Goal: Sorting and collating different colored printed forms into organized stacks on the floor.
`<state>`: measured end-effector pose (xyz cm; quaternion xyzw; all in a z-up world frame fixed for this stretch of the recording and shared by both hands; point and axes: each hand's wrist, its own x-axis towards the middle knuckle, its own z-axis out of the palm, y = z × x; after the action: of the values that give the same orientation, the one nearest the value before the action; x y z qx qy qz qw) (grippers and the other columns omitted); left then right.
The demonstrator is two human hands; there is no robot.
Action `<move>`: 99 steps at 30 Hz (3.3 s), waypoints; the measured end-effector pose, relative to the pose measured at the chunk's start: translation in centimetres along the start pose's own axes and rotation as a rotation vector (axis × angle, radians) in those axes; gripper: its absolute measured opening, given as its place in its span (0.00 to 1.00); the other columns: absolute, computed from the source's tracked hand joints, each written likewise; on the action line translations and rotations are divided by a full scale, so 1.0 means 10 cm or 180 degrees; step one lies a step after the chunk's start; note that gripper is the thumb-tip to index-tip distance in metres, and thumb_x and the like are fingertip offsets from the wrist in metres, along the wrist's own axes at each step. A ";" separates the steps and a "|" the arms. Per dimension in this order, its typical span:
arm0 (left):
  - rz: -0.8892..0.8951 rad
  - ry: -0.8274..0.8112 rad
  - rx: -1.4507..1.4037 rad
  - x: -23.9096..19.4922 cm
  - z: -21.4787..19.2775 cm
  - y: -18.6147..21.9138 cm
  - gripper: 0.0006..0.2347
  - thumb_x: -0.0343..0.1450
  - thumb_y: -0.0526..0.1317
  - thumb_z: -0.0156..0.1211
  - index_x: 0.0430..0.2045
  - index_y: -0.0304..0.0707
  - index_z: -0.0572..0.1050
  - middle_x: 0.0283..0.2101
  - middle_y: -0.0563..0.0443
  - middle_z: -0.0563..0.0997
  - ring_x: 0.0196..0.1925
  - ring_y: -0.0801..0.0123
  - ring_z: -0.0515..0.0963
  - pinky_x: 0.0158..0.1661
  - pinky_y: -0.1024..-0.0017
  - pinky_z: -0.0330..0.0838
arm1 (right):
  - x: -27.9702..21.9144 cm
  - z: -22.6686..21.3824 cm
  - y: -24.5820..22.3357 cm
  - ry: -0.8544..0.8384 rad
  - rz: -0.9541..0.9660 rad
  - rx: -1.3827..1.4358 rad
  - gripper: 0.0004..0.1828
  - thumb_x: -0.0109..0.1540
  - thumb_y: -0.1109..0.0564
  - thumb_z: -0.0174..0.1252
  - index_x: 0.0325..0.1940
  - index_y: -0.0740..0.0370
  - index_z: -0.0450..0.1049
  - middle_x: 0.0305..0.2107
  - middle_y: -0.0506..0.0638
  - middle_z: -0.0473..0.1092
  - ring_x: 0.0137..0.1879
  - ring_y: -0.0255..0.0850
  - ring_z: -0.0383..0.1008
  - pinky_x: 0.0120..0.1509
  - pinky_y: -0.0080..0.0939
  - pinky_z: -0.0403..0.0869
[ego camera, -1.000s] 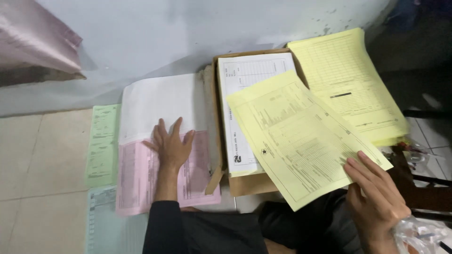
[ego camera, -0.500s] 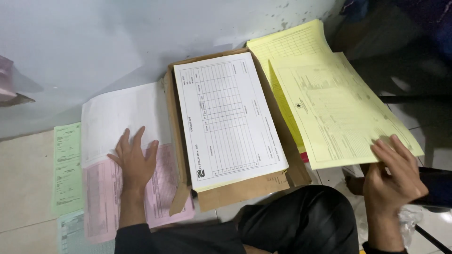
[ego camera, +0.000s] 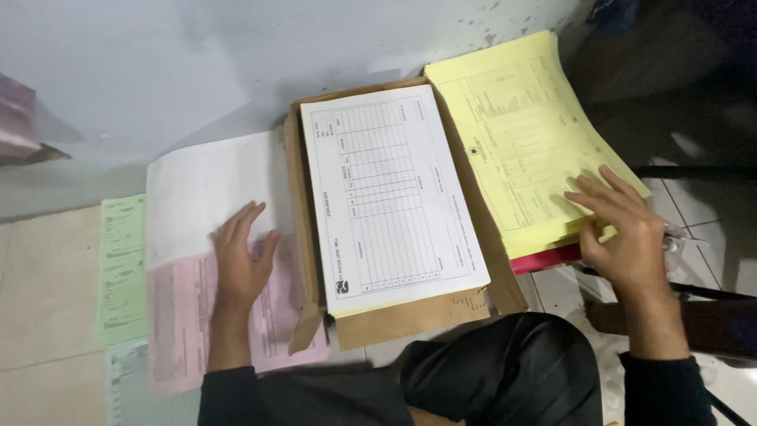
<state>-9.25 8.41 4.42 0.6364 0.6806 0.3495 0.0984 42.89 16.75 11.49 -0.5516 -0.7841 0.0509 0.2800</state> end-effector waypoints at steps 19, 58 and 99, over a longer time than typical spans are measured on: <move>0.0630 -0.1719 -0.0181 -0.06 -0.13 1.10 0.17 0.65 0.49 0.70 0.48 0.59 0.80 0.68 0.62 0.71 0.73 0.62 0.60 0.68 0.25 0.22 | -0.85 -0.16 -1.46 0.0168 -0.0280 0.0877 0.20 0.54 0.71 0.62 0.51 0.67 0.80 0.57 0.60 0.75 0.64 0.52 0.73 0.70 0.51 0.72; -0.1511 0.2261 -0.3938 -1.61 -0.21 0.54 0.28 0.72 0.35 0.64 0.69 0.44 0.61 0.60 0.47 0.71 0.56 0.60 0.75 0.53 0.56 0.76 | -1.14 0.82 -4.06 -0.0101 -0.1626 0.1302 0.25 0.57 0.58 0.67 0.59 0.57 0.79 0.55 0.53 0.77 0.63 0.56 0.74 0.74 0.73 0.54; -0.2889 0.2278 -0.0219 -0.05 -0.12 -0.41 0.58 0.56 0.40 0.81 0.74 0.25 0.37 0.68 0.17 0.51 0.71 0.24 0.54 0.71 0.35 0.39 | -0.71 1.48 -2.03 0.0775 -0.0925 0.0203 0.12 0.66 0.53 0.62 0.53 0.44 0.83 0.50 0.44 0.75 0.60 0.46 0.70 0.76 0.52 0.53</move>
<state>-13.09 7.77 2.69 0.1195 0.8645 0.4877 0.0228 20.23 5.98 4.30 -0.4254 -0.8138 -0.0325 0.3946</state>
